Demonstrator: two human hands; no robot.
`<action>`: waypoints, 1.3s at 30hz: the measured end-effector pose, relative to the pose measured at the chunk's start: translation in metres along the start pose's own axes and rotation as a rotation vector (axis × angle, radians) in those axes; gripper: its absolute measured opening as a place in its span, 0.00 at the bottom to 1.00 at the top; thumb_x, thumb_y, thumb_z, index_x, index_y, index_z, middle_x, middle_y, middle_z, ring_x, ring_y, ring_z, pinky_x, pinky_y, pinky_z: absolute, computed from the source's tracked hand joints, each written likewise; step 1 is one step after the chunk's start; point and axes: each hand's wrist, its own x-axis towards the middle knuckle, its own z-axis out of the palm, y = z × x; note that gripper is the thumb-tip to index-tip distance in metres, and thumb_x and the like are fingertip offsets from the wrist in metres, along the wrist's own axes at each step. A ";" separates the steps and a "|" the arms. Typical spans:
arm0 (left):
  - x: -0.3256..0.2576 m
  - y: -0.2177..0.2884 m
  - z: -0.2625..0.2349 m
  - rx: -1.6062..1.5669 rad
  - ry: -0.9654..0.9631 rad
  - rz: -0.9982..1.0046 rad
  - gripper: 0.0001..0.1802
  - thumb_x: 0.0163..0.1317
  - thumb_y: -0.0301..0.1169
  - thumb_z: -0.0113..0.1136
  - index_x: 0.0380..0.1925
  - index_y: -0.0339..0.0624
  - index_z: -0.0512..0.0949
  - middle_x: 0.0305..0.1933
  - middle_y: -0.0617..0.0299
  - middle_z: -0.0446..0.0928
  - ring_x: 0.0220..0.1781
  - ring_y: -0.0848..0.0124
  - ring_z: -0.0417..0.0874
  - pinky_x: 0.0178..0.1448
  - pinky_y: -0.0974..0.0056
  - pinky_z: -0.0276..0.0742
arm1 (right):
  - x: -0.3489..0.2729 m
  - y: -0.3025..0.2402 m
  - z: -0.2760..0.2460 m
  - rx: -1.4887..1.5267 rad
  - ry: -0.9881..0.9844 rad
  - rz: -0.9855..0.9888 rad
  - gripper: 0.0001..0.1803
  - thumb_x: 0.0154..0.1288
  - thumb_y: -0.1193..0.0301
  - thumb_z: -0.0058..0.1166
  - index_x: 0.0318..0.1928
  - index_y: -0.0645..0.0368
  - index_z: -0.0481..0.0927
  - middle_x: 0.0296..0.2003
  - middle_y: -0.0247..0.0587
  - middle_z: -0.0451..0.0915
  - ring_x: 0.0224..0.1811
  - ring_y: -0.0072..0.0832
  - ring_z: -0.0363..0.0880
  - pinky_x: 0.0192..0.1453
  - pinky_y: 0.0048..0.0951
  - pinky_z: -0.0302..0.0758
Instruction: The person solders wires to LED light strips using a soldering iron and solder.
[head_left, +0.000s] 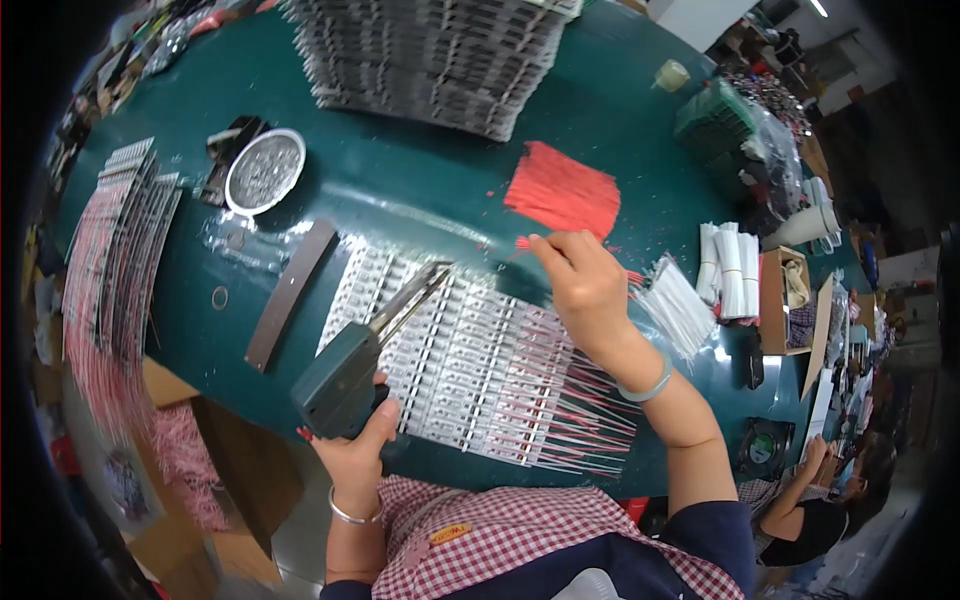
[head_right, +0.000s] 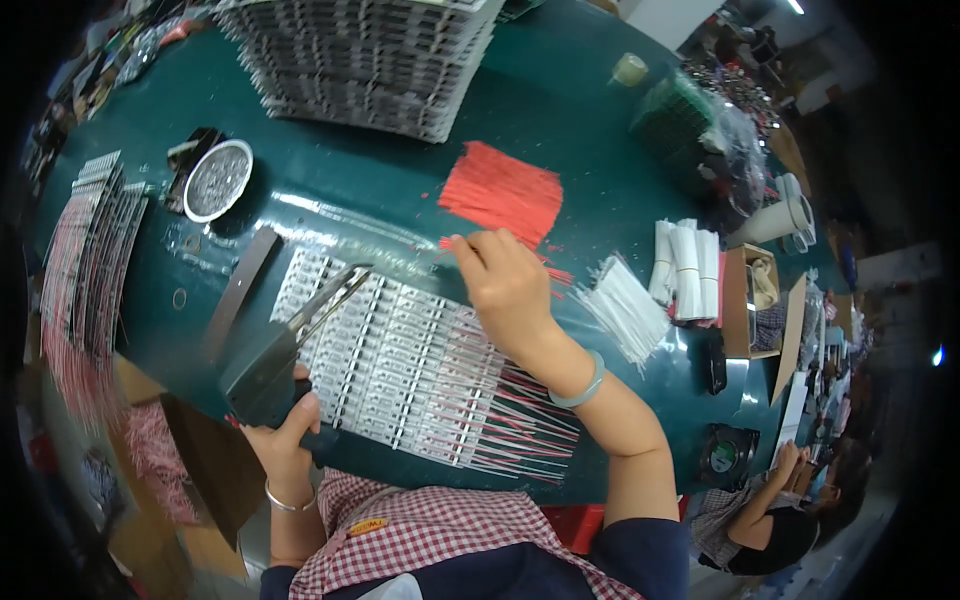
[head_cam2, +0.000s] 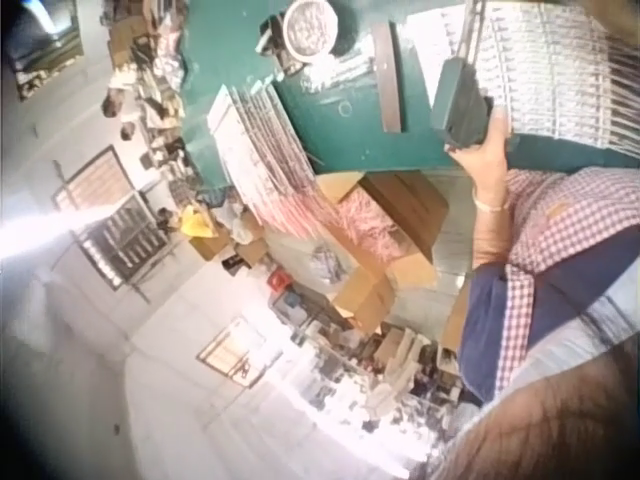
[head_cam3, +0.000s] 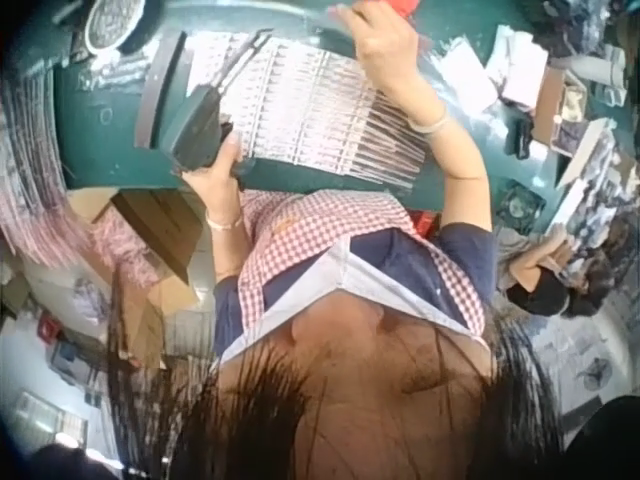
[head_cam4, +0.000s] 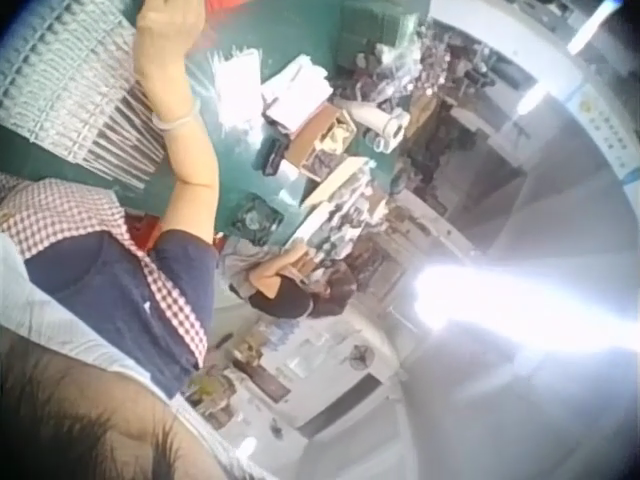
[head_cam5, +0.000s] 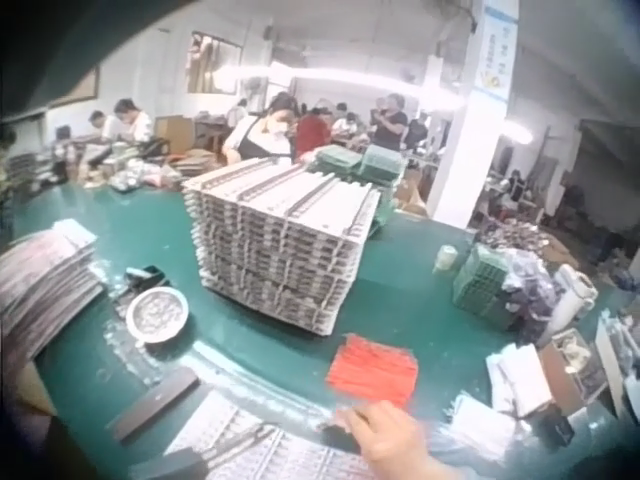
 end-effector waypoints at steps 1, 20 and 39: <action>0.000 0.000 0.001 -0.014 0.034 0.016 0.22 0.51 0.15 0.67 0.49 0.30 0.77 0.42 0.55 0.82 0.24 0.77 0.76 0.24 0.72 0.72 | 0.002 0.002 -0.002 -0.110 -0.040 -0.072 0.08 0.48 0.73 0.60 0.32 0.61 0.83 0.30 0.39 0.75 0.31 0.33 0.73 0.29 0.31 0.69; 0.003 0.000 -0.003 -0.123 0.063 0.067 0.29 0.51 0.13 0.64 0.55 0.31 0.69 0.45 0.51 0.78 0.26 0.72 0.76 0.22 0.71 0.72 | 0.001 -0.033 0.004 0.302 -0.227 0.113 0.07 0.54 0.74 0.57 0.32 0.54 0.87 0.26 0.39 0.76 0.38 0.37 0.79 0.36 0.39 0.77; 0.004 -0.005 -0.004 -0.137 -0.077 0.090 0.24 0.57 0.25 0.68 0.52 0.31 0.71 0.44 0.52 0.76 0.23 0.73 0.75 0.22 0.71 0.71 | -0.003 -0.111 -0.027 1.395 -0.446 0.458 0.11 0.60 0.74 0.62 0.44 0.60 0.87 0.33 0.45 0.85 0.33 0.33 0.84 0.40 0.31 0.78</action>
